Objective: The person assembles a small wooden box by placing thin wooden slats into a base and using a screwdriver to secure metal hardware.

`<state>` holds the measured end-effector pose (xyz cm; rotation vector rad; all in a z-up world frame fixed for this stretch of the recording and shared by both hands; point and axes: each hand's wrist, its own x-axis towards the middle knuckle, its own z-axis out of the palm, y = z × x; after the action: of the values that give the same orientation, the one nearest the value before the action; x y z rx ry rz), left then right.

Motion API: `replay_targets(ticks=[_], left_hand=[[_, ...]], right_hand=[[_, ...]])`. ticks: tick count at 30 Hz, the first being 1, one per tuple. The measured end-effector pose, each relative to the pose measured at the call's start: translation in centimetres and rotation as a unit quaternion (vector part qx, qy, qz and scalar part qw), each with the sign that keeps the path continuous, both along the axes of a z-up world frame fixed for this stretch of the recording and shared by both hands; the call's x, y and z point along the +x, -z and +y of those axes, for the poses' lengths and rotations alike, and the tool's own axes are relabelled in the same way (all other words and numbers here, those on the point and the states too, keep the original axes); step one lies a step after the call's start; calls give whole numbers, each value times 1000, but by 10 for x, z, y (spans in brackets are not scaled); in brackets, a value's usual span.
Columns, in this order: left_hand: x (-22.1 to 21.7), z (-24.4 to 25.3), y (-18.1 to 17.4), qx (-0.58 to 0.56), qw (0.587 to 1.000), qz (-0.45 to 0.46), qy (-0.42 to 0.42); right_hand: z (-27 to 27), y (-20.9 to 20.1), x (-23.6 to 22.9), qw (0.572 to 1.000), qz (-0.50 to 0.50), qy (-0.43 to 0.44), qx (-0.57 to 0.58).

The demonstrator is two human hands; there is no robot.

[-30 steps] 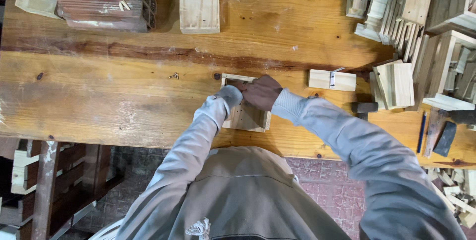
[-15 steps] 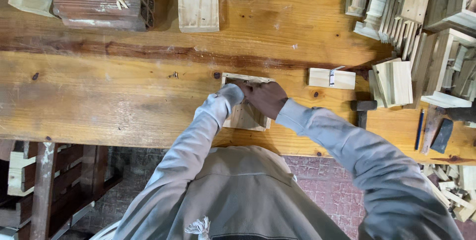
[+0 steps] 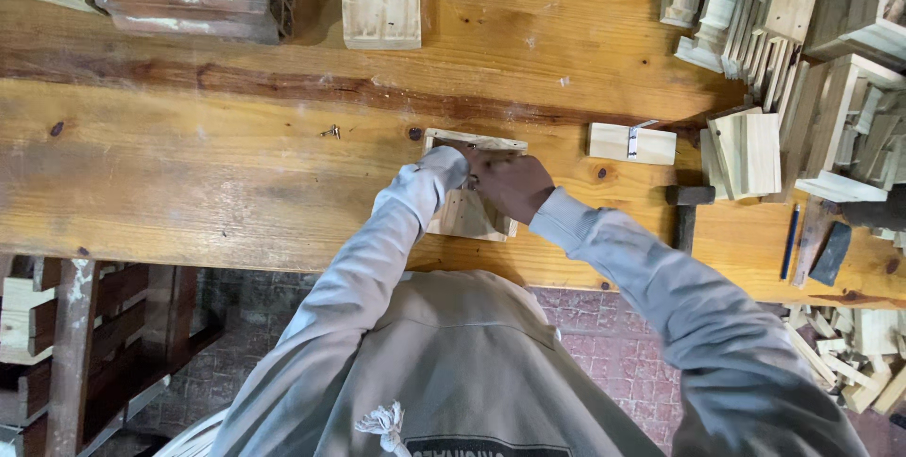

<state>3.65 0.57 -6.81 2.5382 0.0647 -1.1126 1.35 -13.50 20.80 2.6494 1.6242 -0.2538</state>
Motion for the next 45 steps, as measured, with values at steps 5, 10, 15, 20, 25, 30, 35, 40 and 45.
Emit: replay_targets(ticks=[5, 10, 15, 20, 25, 30, 35, 40, 45], left_hand=[[4, -4, -4, 23, 996, -7, 88], [27, -10, 34, 72, 983, 24, 165], [7, -2, -52, 57, 989, 7, 134], [9, -6, 2, 6, 1000, -10, 15], [-21, 14, -38, -33, 995, -96, 22], [-19, 7, -11, -36, 987, -154, 13], [12, -16, 61, 11, 997, -67, 27], [-20, -11, 129, 34, 996, -31, 76], [-22, 5, -89, -32, 997, -53, -35]], right_hand=[[10, 12, 7, 989, -10, 86, -123], [-1, 22, 13, 974, 76, 107, -184], [3, 47, 0, 989, -118, -45, -74], [0, 107, 20, 990, 59, 58, -119], [36, 22, 9, 961, 139, 116, -207], [42, -55, -15, 978, 41, 13, -204], [21, 131, 27, 958, 93, 107, -248], [34, 107, 27, 939, 150, 230, -205], [36, 37, 8, 974, 24, -17, -223]])
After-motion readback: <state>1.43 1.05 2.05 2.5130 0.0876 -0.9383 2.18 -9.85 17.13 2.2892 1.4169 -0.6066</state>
